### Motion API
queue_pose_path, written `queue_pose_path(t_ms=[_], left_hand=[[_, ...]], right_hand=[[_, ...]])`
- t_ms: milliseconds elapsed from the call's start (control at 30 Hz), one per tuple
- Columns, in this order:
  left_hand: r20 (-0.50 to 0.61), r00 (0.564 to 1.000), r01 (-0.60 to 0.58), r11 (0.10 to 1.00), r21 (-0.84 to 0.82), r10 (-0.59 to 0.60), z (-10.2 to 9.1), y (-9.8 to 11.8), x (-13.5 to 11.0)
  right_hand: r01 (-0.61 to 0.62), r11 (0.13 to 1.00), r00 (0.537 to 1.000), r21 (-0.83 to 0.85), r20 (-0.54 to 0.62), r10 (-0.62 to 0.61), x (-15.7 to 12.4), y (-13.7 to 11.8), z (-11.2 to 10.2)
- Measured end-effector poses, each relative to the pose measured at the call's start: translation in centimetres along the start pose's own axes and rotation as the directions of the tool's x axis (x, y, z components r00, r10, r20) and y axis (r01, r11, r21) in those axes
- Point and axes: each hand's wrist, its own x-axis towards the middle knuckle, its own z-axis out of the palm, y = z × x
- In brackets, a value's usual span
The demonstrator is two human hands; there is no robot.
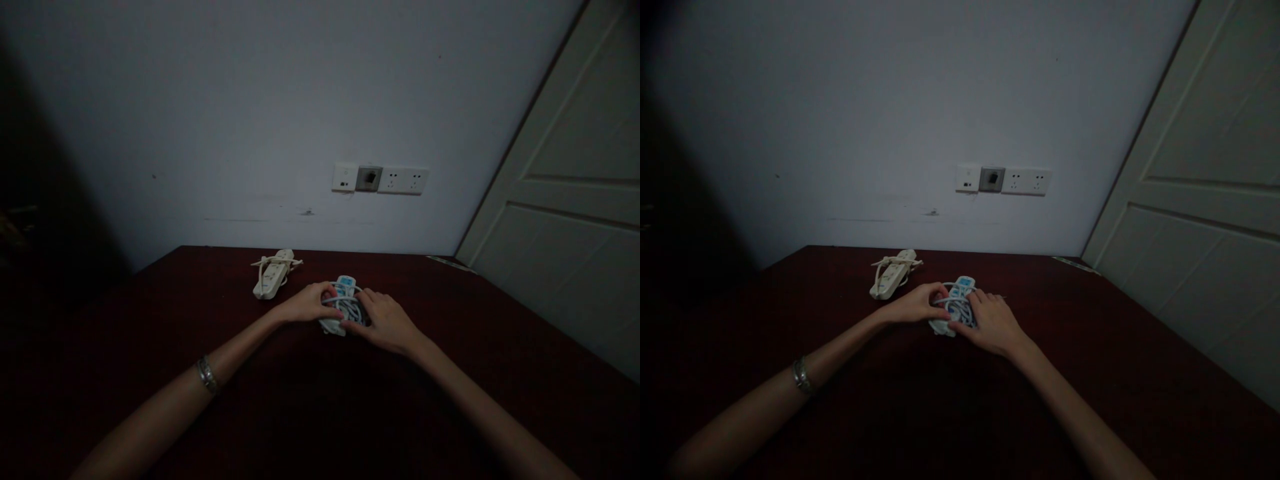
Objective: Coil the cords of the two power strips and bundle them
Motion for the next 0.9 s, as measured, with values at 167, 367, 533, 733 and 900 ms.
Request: queue_pose_path(t_ms=[167,367,533,733,900], left_hand=[[-0.049,0.998,0.025,0.999,-0.022,-0.026,0.7,0.1,0.1],[-0.048,0.999,-0.005,0.996,0.089,0.009,1.0,1.1,-0.3],[-0.018,0.999,-0.046,0.992,0.116,0.048,1.1,1.3,-0.5],[-0.024,0.998,-0.057,0.976,0.212,0.064,1.3,1.5,-0.7],[-0.043,0.995,-0.071,0.931,0.358,0.092,1.5,1.6,-0.7]], right_hand=[[-0.018,0.992,1.0,-0.124,-0.011,0.017,-0.2,-0.5,0.5],[-0.125,0.989,0.992,0.077,0.027,0.123,-0.4,0.1,1.0],[-0.161,0.753,0.985,0.638,0.153,0.081,-0.4,4.3,1.7],[-0.236,0.719,0.955,0.654,0.294,0.047,0.3,7.1,1.8],[-0.172,0.831,0.95,0.528,0.312,-0.002,1.9,6.4,-0.5]])
